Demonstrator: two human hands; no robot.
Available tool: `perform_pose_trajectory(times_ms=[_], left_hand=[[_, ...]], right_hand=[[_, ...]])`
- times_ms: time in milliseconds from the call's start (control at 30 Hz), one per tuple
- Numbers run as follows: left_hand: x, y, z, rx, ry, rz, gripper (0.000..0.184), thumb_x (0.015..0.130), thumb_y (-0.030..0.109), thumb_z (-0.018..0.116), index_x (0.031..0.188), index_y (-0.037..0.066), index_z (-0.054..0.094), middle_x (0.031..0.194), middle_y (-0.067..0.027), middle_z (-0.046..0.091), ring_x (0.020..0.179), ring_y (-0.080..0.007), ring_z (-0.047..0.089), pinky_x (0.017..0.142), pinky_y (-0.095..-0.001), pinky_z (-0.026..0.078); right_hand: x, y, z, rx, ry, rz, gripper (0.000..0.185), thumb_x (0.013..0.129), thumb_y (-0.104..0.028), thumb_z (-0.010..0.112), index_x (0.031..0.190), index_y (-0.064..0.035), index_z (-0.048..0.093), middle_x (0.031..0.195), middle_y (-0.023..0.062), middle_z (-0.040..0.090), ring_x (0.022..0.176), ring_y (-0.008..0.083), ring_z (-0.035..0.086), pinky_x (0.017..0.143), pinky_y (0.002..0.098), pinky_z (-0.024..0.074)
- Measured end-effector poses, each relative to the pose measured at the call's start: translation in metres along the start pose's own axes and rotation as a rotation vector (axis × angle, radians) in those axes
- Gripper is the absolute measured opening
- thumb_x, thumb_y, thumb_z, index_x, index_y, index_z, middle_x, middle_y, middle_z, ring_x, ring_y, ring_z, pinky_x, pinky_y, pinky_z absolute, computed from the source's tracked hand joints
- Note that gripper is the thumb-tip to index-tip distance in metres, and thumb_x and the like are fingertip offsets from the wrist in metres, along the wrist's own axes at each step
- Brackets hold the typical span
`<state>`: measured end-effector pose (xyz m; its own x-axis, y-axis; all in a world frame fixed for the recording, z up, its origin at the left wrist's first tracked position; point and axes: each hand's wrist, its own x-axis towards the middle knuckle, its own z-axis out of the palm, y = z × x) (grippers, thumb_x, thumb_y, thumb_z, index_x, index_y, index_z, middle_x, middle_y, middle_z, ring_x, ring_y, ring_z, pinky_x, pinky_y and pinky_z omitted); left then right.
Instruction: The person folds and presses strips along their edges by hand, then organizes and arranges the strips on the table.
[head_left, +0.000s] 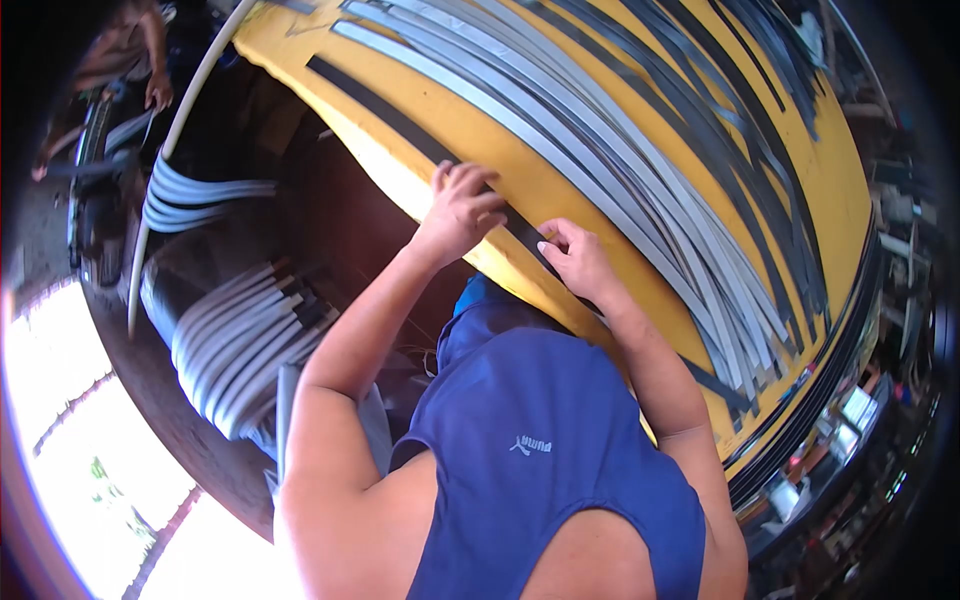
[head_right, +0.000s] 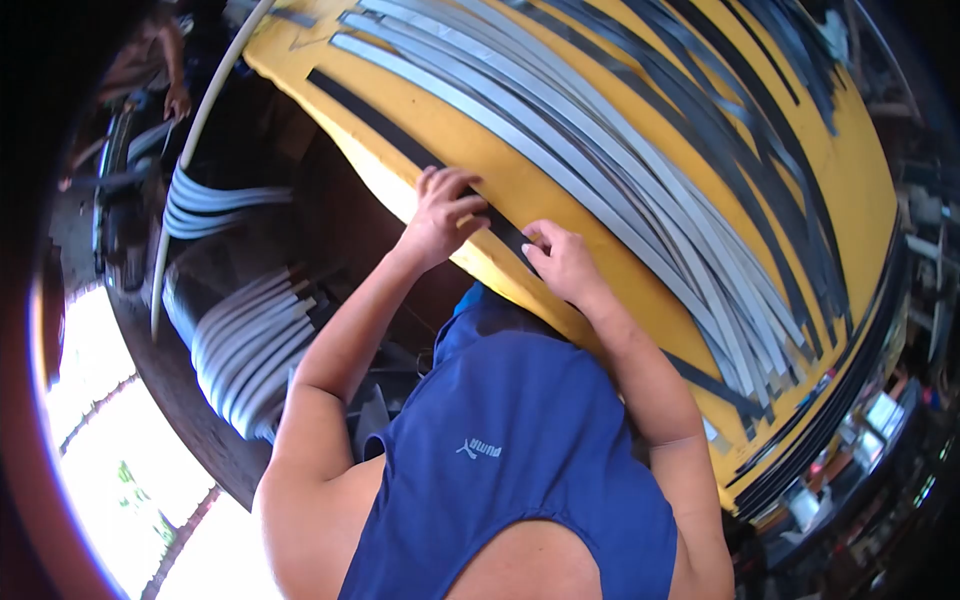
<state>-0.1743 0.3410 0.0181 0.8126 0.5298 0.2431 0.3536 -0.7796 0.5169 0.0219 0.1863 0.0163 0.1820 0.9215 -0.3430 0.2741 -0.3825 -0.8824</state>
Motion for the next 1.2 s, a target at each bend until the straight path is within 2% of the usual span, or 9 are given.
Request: perform_pose_trajectory(times_ms=[100,133,233,267,333,433,467,600,1200], left_hand=[[-0.011,0.024,0.027,0.161,0.319,-0.506,0.048,0.084,0.031,0.077,0.124,0.008,0.064,0.140,-0.0167,0.049,0.134,-0.0351,0.045,0.112,-0.0558,0.028],[-0.014,0.025,0.043,0.252,0.306,-0.643,0.065,0.090,0.040,0.071,0.139,0.002,0.052,0.150,-0.0204,0.040,0.142,-0.0381,0.035,0.115,-0.0569,0.024],[-0.014,0.026,0.072,0.216,0.378,-0.727,0.071,0.095,0.041,0.063,0.149,0.000,0.043,0.161,-0.0199,0.029,0.152,-0.0387,0.019,0.119,-0.0585,0.019],[-0.015,0.025,0.077,0.206,0.409,-0.722,0.071,0.095,0.039,0.063,0.150,0.000,0.041,0.162,-0.0202,0.028,0.153,-0.0383,0.019,0.120,-0.0614,0.017],[-0.016,0.023,0.080,0.224,0.421,-0.729,0.071,0.095,0.042,0.061,0.151,0.001,0.041,0.163,-0.0188,0.027,0.153,-0.0371,0.018,0.121,-0.0589,0.017],[-0.017,0.026,0.083,0.265,0.435,-0.762,0.072,0.098,0.049,0.055,0.152,0.004,0.041,0.165,-0.0180,0.023,0.154,-0.0360,0.015,0.123,-0.0555,0.014],[-0.017,0.025,0.086,0.280,0.434,-0.772,0.072,0.098,0.050,0.055,0.152,0.005,0.041,0.165,-0.0179,0.022,0.155,-0.0355,0.014,0.123,-0.0550,0.014],[-0.017,0.026,0.086,0.321,0.412,-0.805,0.072,0.099,0.052,0.052,0.154,0.008,0.040,0.166,-0.0169,0.021,0.155,-0.0329,0.013,0.124,-0.0535,0.013],[-0.018,0.020,0.087,0.349,0.401,-0.810,0.073,0.099,0.056,0.050,0.155,0.011,0.039,0.165,-0.0148,0.023,0.155,-0.0301,0.013,0.124,-0.0518,0.014]], right_hand=[[0.004,0.008,0.000,0.003,-0.041,-0.040,0.024,0.091,-0.008,0.067,0.112,0.0031,0.064,0.077,0.0150,0.071,0.070,0.0193,0.070,0.066,0.0341,0.0536],[0.005,0.004,-0.003,0.021,-0.068,-0.039,0.025,0.091,-0.008,0.067,0.113,0.0037,0.063,0.078,0.0159,0.071,0.072,0.0200,0.071,0.067,0.0341,0.0543],[-0.001,0.004,-0.014,0.134,-0.181,-0.042,0.037,0.093,-0.006,0.067,0.127,0.0043,0.057,0.082,0.0154,0.072,0.075,0.0188,0.070,0.070,0.0313,0.0549],[-0.005,0.009,-0.018,0.179,-0.215,-0.036,0.040,0.093,-0.006,0.067,0.130,0.0039,0.056,0.084,0.0148,0.072,0.076,0.0182,0.070,0.071,0.0306,0.0548],[-0.016,0.019,-0.030,0.243,-0.281,-0.027,0.052,0.092,-0.005,0.067,0.141,0.0019,0.050,0.085,0.0120,0.070,0.076,0.0152,0.067,0.072,0.0279,0.0534],[-0.033,0.033,-0.046,0.189,-0.343,-0.089,0.055,0.092,-0.003,0.068,0.144,0.0009,0.049,0.080,0.0081,0.066,0.071,0.0125,0.063,0.068,0.0265,0.0507],[-0.036,0.041,-0.048,0.144,-0.326,-0.144,0.054,0.091,-0.004,0.069,0.142,-0.0003,0.053,0.072,0.0041,0.059,0.064,0.0094,0.053,0.062,0.0262,0.0458],[-0.040,0.047,-0.046,-0.030,-0.246,-0.230,0.044,0.090,-0.006,0.071,0.132,-0.0003,0.063,0.064,0.0028,0.048,0.058,0.0095,0.041,0.056,0.0282,0.0409],[-0.041,0.039,-0.040,-0.070,-0.187,-0.153,0.041,0.089,-0.008,0.069,0.129,0.0025,0.065,0.064,0.0055,0.056,0.058,0.0080,0.047,0.057,0.0282,0.0443]])
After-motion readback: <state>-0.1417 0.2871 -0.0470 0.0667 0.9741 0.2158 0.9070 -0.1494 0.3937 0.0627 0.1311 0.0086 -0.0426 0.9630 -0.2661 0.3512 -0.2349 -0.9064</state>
